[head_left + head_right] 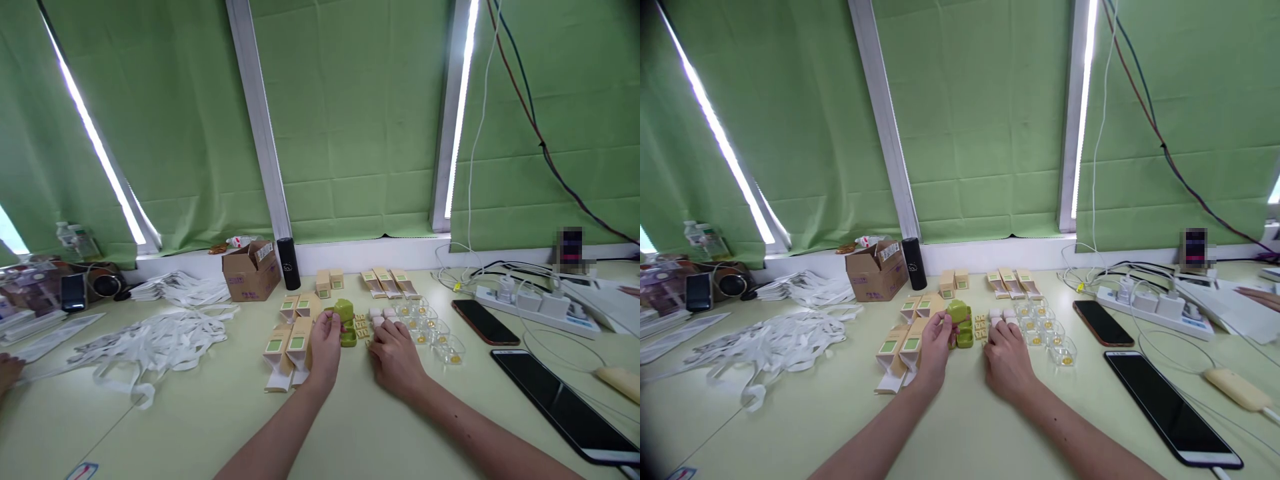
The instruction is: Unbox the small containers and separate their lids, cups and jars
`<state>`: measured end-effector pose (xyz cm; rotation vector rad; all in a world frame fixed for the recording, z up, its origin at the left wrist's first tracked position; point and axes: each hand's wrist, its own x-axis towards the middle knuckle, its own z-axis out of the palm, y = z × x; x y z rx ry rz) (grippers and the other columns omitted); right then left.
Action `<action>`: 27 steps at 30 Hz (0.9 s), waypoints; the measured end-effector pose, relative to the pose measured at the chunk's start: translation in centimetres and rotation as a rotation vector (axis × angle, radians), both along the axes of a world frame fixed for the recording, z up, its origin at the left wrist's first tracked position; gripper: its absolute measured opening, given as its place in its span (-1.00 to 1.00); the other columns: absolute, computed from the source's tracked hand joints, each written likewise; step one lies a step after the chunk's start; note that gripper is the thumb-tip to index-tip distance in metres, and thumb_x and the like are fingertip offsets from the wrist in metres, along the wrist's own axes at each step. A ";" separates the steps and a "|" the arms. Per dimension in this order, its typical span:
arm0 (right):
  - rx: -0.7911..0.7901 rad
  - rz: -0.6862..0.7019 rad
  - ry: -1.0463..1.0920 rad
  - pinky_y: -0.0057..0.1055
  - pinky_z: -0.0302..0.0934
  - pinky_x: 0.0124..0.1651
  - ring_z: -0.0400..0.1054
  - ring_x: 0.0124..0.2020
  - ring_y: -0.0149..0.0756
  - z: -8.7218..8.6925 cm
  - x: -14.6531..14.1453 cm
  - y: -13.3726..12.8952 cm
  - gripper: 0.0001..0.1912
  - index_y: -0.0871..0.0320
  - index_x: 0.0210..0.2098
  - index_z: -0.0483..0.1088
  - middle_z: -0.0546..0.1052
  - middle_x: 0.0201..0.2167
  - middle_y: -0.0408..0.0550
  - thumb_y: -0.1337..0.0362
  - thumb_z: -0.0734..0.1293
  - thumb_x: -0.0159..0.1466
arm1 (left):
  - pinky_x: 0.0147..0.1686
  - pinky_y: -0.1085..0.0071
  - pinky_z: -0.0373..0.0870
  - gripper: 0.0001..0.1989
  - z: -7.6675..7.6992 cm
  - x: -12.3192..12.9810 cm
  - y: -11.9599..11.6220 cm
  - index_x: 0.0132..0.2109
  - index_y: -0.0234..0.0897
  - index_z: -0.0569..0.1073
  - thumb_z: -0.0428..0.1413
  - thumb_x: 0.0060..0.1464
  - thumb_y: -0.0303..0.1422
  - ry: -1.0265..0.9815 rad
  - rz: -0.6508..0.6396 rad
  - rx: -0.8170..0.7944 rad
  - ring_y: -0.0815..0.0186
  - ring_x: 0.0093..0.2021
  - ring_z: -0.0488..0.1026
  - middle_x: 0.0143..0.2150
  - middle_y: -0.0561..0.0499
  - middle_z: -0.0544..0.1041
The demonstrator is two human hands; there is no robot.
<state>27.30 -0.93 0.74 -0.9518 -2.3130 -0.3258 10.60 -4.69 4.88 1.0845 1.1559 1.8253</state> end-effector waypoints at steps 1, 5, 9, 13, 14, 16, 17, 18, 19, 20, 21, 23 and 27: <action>-0.005 0.001 0.001 -0.18 -0.03 -0.06 0.22 -0.15 -0.12 0.0 0.0 0.0 -0.89 0.12 -0.50 0.52 0.48 -0.37 0.02 0.43 0.40 0.11 | -0.49 0.51 0.25 -0.53 0.1 0.0 0.0 -0.26 -0.27 0.38 0.29 0.05 0.04 -0.066 -0.039 -0.017 0.40 -0.46 0.42 -0.33 -0.06 0.62; -0.023 0.005 -0.003 -0.17 -0.03 -0.05 0.22 -0.14 -0.12 0.1 0.0 -0.1 -0.88 0.12 -0.49 0.53 0.49 -0.36 0.02 0.45 0.40 0.07 | -0.48 0.46 0.26 -0.52 0.4 0.0 -0.3 -0.28 -0.30 0.37 0.35 -0.02 0.00 -0.260 -0.174 -0.070 0.37 -0.49 0.43 -0.29 -0.20 0.67; -0.025 -0.004 -0.007 -0.17 -0.03 -0.04 0.22 -0.14 -0.13 0.1 -0.1 -0.1 -0.88 0.13 -0.49 0.53 0.49 -0.36 0.02 0.46 0.40 0.08 | -0.47 0.45 0.26 -0.53 0.8 0.0 -0.4 -0.25 -0.33 0.40 0.37 -0.03 -0.04 -0.339 -0.220 -0.078 0.36 -0.50 0.44 -0.32 -0.23 0.68; -0.023 -0.005 -0.006 -0.17 -0.03 -0.05 0.22 -0.12 -0.13 0.0 0.0 0.0 -0.89 0.13 -0.49 0.52 0.49 -0.35 0.00 0.45 0.40 0.10 | -0.52 0.47 0.19 -0.53 1.1 -0.2 -0.4 -0.33 -0.29 0.37 0.37 -0.05 -0.03 -0.308 -0.194 -0.081 0.36 -0.54 0.40 -0.39 -0.18 0.65; -0.022 -0.006 -0.006 -0.18 -0.03 -0.05 0.22 -0.12 -0.13 0.0 0.0 0.1 -0.89 0.13 -0.50 0.51 0.49 -0.36 0.00 0.45 0.40 0.09 | -0.54 0.48 0.16 -0.53 1.3 -0.3 -0.4 -0.35 -0.28 0.36 0.36 -0.04 -0.02 -0.260 -0.167 -0.075 0.38 -0.56 0.37 -0.42 -0.15 0.64; -0.016 -0.009 -0.006 -0.18 -0.04 -0.06 0.22 -0.13 -0.13 0.0 0.0 0.1 -0.89 0.13 -0.51 0.50 0.49 -0.36 0.00 0.45 0.41 0.09 | -0.55 0.49 0.12 -0.55 1.7 -0.5 -0.7 -0.39 -0.28 0.36 0.34 -0.02 -0.02 -0.098 -0.087 -0.047 0.41 -0.59 0.32 -0.49 -0.08 0.60; -0.012 -0.010 -0.007 -0.19 -0.04 -0.06 0.22 -0.13 -0.13 0.0 0.0 0.0 -0.88 0.13 -0.52 0.49 0.49 -0.36 0.00 0.44 0.41 0.09 | -0.55 0.49 0.13 -0.57 2.0 -0.6 -0.9 -0.41 -0.28 0.38 0.33 0.00 -0.03 0.015 -0.042 -0.026 0.41 -0.60 0.31 -0.53 -0.05 0.58; -0.009 -0.009 -0.006 -0.19 -0.04 -0.07 0.21 -0.13 -0.14 0.1 0.0 0.0 -0.88 0.13 -0.53 0.49 0.48 -0.37 0.00 0.44 0.42 0.10 | -0.54 0.48 0.16 -0.60 2.4 -0.7 -1.0 -0.41 -0.27 0.41 0.31 0.03 -0.04 0.142 -0.001 -0.005 0.40 -0.60 0.32 -0.55 -0.02 0.56; -0.006 -0.007 -0.006 -0.19 -0.04 -0.07 0.21 -0.14 -0.14 0.1 0.0 0.0 -0.88 0.13 -0.53 0.48 0.48 -0.37 0.00 0.43 0.42 0.10 | -0.52 0.47 0.19 -0.64 2.8 -0.8 -1.2 -0.42 -0.27 0.43 0.28 0.07 -0.07 0.279 0.033 0.011 0.37 -0.58 0.36 -0.56 0.01 0.54; -0.004 -0.004 -0.005 -0.19 -0.04 -0.07 0.21 -0.14 -0.14 0.1 0.0 -0.1 -0.88 0.13 -0.53 0.48 0.48 -0.37 0.00 0.43 0.42 0.10 | -0.50 0.46 0.23 -0.68 3.3 -0.9 -1.4 -0.42 -0.26 0.46 0.25 0.11 -0.11 0.421 0.055 0.025 0.35 -0.56 0.39 -0.57 0.03 0.52; -0.004 -0.002 -0.003 -0.20 -0.04 -0.06 0.22 -0.15 -0.14 0.2 0.0 -0.1 -0.89 0.13 -0.52 0.49 0.48 -0.37 0.00 0.43 0.42 0.10 | -0.49 0.44 0.23 -0.71 3.8 -1.0 -1.5 -0.42 -0.25 0.49 0.22 0.14 -0.15 0.573 0.079 0.037 0.34 -0.56 0.39 -0.58 0.05 0.50; -0.008 0.002 0.001 -0.20 -0.04 -0.06 0.22 -0.15 -0.15 0.2 0.0 -0.2 -0.89 0.13 -0.51 0.49 0.48 -0.37 0.01 0.43 0.41 0.10 | -0.45 0.41 0.22 -0.75 4.6 -1.3 -1.7 -0.45 -0.22 0.52 0.18 0.17 -0.25 0.892 0.113 0.061 0.32 -0.54 0.38 -0.56 0.05 0.50; -0.026 0.005 -0.013 -0.18 -0.03 -0.05 0.22 -0.14 -0.13 0.2 0.0 -0.3 -0.90 0.12 -0.49 0.52 0.49 -0.36 0.03 0.44 0.40 0.08 | -0.36 0.35 0.22 -0.76 4.7 -1.9 -2.2 -0.46 -0.17 0.57 0.13 0.18 -0.37 1.388 -0.015 0.040 0.22 -0.45 0.45 -0.49 -0.02 0.55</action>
